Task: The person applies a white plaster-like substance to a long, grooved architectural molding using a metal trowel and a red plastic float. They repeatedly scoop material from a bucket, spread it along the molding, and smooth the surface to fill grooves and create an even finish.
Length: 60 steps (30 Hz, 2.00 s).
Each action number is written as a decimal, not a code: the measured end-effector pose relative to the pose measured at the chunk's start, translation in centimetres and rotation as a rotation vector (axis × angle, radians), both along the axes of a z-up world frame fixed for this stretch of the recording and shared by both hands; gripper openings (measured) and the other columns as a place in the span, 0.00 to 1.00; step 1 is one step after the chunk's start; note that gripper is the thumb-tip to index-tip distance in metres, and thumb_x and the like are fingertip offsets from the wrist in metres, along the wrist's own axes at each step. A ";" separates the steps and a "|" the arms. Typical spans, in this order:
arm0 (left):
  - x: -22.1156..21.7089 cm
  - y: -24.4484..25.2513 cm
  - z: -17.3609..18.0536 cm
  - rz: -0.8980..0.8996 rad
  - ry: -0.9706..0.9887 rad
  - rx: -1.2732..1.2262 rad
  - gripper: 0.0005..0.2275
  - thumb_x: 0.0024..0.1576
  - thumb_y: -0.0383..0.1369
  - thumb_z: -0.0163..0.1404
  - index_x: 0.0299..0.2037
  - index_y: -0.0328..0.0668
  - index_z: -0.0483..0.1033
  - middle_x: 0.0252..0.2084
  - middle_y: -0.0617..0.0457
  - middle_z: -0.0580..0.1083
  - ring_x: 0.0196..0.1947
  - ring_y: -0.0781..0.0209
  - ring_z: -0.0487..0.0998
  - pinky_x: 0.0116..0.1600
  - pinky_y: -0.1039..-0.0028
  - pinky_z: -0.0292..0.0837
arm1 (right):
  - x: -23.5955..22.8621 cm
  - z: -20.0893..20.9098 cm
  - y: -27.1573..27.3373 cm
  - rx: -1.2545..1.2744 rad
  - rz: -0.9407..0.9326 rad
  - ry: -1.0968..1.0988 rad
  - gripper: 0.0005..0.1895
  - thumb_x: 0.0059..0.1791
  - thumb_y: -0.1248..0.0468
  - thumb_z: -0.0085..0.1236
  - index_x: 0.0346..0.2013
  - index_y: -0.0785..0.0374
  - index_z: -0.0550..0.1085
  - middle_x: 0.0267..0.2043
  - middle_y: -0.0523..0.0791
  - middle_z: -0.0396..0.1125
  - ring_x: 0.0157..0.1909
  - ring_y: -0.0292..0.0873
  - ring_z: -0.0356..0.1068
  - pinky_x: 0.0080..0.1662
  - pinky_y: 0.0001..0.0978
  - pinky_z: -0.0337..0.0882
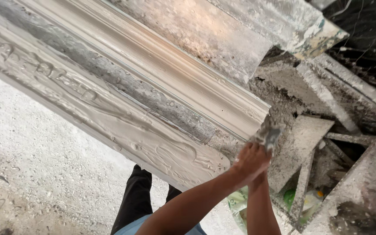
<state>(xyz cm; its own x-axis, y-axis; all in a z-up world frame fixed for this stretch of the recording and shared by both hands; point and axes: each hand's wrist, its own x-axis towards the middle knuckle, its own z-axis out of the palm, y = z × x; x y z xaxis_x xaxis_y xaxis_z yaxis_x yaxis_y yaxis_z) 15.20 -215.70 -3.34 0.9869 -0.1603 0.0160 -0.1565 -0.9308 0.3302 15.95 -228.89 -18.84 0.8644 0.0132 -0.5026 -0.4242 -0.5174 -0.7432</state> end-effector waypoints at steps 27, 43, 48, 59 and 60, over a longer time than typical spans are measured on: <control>-41.3 62.2 7.2 1.026 -0.871 -2.188 0.20 0.60 0.21 0.48 0.63 0.34 0.64 0.46 0.46 0.74 0.41 0.59 0.78 0.45 0.72 0.78 | -8.2 30.7 51.8 0.302 0.411 0.046 0.22 0.52 0.49 0.48 0.50 0.64 0.63 0.45 0.55 0.66 0.45 0.48 0.68 0.46 0.39 0.76; -58.6 99.0 9.2 1.220 -1.121 -2.089 0.17 0.61 0.21 0.47 0.60 0.35 0.66 0.48 0.46 0.76 0.44 0.59 0.80 0.48 0.72 0.78 | -17.7 28.6 98.4 0.467 0.454 0.170 0.21 0.53 0.47 0.46 0.44 0.64 0.65 0.42 0.54 0.67 0.41 0.47 0.68 0.42 0.38 0.75; -58.1 112.5 5.5 1.310 -1.090 -2.084 0.19 0.60 0.22 0.47 0.63 0.36 0.65 0.49 0.45 0.75 0.45 0.58 0.79 0.51 0.69 0.77 | -16.6 25.7 113.8 0.511 0.442 0.197 0.22 0.53 0.46 0.46 0.43 0.64 0.65 0.40 0.54 0.67 0.40 0.47 0.68 0.41 0.37 0.75; -54.3 151.4 10.1 1.289 -1.050 -1.798 0.17 0.60 0.19 0.43 0.60 0.28 0.65 0.51 0.44 0.74 0.47 0.56 0.77 0.52 0.66 0.76 | -16.3 26.9 155.8 0.619 0.540 0.292 0.22 0.53 0.45 0.45 0.39 0.63 0.66 0.38 0.53 0.68 0.37 0.46 0.68 0.39 0.36 0.74; -53.9 154.4 10.7 1.286 -1.033 -1.760 0.16 0.62 0.20 0.44 0.60 0.28 0.66 0.51 0.44 0.73 0.47 0.57 0.76 0.51 0.66 0.75 | -16.2 26.7 158.7 0.629 0.529 0.303 0.22 0.53 0.45 0.45 0.39 0.63 0.66 0.38 0.53 0.68 0.37 0.46 0.68 0.39 0.36 0.74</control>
